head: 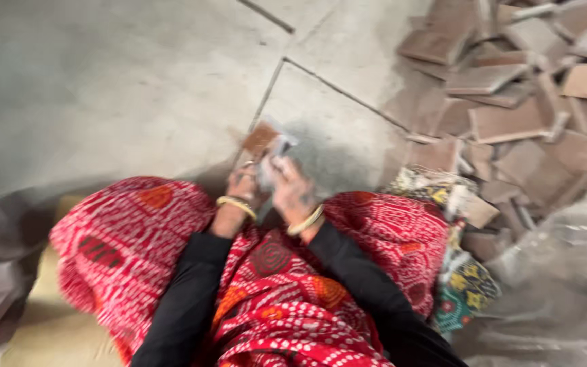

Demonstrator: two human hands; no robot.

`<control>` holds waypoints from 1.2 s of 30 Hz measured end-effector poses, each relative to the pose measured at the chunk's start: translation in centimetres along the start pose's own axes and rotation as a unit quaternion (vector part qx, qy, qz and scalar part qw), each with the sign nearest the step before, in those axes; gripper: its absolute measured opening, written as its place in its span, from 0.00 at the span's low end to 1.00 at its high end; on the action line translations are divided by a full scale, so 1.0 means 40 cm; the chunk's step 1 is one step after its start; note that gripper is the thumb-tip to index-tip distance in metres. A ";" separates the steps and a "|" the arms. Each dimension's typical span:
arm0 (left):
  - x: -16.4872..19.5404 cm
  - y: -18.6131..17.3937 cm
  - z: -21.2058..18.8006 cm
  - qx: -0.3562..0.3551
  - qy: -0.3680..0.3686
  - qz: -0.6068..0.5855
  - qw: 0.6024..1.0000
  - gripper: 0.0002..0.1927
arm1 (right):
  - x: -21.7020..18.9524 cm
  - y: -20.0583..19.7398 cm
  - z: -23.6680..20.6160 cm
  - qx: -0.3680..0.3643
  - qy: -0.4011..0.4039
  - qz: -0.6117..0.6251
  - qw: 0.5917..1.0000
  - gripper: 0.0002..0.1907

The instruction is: The person sits on the floor and sands the edges and surfaces of stone tiles one at a time using a small sanding block, then places each finished tile onto a growing pile beside them and picks up the next tile from a heap.

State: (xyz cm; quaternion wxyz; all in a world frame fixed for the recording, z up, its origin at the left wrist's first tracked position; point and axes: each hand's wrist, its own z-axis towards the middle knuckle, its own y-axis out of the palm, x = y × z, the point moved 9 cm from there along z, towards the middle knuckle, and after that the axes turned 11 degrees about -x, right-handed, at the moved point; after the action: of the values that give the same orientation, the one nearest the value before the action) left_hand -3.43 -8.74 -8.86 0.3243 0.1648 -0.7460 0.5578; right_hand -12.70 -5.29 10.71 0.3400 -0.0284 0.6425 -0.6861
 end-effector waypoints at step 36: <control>0.149 -0.327 0.015 -0.014 0.102 -0.162 0.981 0.25 | 0.352 0.063 -0.035 0.051 0.172 0.106 0.978 0.20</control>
State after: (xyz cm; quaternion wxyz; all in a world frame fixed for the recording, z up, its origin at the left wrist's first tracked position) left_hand -0.06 -12.83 4.50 0.4872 0.2209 -0.6803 0.5010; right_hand -23.09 -11.03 2.59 0.2958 0.1755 0.6548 -0.6730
